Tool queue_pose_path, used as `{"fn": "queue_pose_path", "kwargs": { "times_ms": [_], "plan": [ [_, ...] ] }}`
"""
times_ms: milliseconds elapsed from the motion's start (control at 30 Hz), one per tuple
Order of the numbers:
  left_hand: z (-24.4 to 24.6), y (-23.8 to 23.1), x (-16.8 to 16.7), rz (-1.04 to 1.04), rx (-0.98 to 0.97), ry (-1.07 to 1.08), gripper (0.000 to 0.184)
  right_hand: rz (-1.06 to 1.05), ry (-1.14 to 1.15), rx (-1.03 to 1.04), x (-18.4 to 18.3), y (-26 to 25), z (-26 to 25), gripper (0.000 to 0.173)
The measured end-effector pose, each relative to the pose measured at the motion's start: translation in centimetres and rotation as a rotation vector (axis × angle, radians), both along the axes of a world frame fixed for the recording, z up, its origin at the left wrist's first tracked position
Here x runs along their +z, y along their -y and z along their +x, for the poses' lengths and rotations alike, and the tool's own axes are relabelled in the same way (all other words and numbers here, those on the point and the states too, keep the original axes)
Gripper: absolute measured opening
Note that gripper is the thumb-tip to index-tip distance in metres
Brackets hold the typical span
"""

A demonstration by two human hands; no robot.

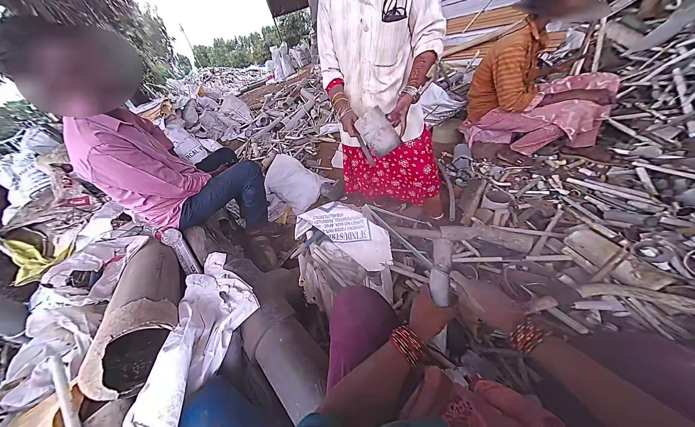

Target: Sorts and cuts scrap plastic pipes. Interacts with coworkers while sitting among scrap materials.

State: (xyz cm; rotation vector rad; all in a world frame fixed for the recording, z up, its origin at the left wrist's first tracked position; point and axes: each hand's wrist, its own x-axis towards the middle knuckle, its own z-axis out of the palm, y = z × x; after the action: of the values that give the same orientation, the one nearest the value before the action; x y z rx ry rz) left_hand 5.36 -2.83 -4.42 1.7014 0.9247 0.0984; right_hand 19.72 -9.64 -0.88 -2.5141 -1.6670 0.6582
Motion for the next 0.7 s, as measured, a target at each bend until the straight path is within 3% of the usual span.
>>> {"fn": "queue_pose_path", "kwargs": {
  "times_ms": [400,700],
  "plan": [
    [0.5,-0.3,-0.4,0.003,-0.016,0.019,0.073,0.004,-0.040,-0.139,0.2,-0.3,1.1,0.043],
    [0.7,0.2,-0.8,-0.009,-0.011,0.002,0.072,0.009,-0.133,-0.119,-0.4,0.1,1.9,0.044]
  ]
}}
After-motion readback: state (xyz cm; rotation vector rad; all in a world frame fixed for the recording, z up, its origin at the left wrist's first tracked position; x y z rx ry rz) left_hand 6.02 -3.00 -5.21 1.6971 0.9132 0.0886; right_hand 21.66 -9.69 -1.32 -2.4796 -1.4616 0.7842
